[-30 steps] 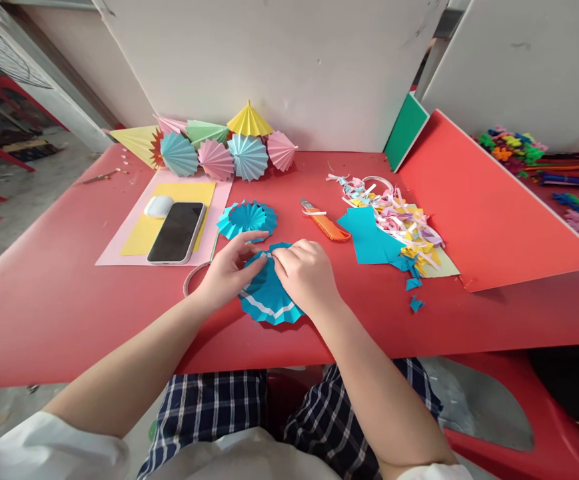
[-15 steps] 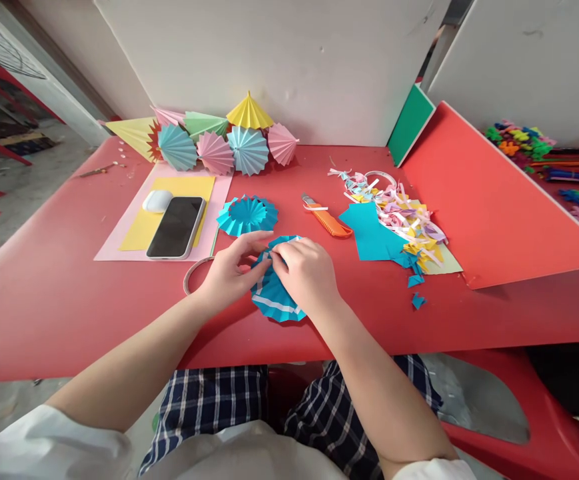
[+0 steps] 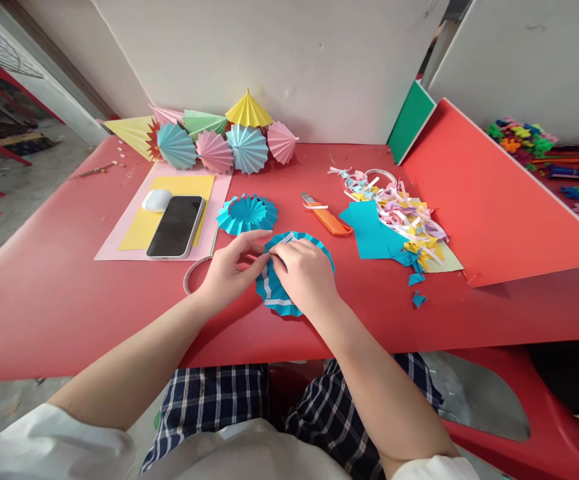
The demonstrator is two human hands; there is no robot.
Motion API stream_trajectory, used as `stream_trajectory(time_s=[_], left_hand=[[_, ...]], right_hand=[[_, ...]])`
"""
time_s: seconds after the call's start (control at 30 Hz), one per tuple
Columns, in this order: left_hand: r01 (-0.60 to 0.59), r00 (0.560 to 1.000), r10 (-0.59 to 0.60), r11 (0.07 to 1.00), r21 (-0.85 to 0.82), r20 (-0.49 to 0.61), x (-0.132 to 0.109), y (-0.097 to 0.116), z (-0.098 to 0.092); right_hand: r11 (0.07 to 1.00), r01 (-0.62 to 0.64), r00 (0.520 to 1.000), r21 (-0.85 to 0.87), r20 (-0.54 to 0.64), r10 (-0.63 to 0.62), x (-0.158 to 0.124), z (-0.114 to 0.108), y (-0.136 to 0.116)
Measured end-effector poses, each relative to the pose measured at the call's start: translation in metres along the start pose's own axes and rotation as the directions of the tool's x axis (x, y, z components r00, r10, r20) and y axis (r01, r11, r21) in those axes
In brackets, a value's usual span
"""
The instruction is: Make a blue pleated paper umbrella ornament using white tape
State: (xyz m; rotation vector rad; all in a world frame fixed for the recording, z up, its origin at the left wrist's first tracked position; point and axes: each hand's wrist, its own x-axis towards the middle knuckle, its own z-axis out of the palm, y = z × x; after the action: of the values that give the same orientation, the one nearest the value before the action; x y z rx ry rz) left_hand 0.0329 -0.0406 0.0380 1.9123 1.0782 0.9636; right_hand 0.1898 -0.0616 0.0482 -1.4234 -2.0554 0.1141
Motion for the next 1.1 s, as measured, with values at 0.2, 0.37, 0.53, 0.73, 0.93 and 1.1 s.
stream_trajectory(time_s=[0.2,0.37,0.53,0.73,0.93,1.1], left_hand=[[0.001,1.0,-0.001,0.999,-0.035,0.003,0.0005,-0.0018,0.001],[0.039,0.999,-0.04,0.997,-0.062,-0.015,0.0014,-0.0001,0.0006],[0.111,0.994,-0.111,0.987,-0.119,-0.001,0.0027,0.0022,-0.0007],[0.121,0.993,-0.116,0.969,-0.216,0.037,0.0021,0.0006,-0.0001],[0.093,0.996,-0.091,0.978,-0.187,0.016,0.0017,-0.0023,0.001],[0.004,1.0,-0.004,0.997,-0.082,0.0,0.0003,-0.0024,0.0018]], right_hand=[[1.0,-0.012,1.0,-0.01,-0.012,0.012,-0.0003,0.0008,-0.0005],[0.999,-0.028,0.999,-0.034,-0.015,0.028,-0.0016,-0.001,-0.0028],[0.996,-0.048,0.999,-0.081,-0.017,0.046,-0.0014,-0.0004,-0.0015],[0.991,-0.024,0.998,-0.13,-0.055,0.017,-0.0009,0.001,0.002],[0.984,0.01,0.999,-0.176,-0.046,-0.018,-0.0009,0.0015,0.0],[0.987,0.007,1.0,-0.163,-0.024,-0.011,-0.001,0.0012,-0.0004]])
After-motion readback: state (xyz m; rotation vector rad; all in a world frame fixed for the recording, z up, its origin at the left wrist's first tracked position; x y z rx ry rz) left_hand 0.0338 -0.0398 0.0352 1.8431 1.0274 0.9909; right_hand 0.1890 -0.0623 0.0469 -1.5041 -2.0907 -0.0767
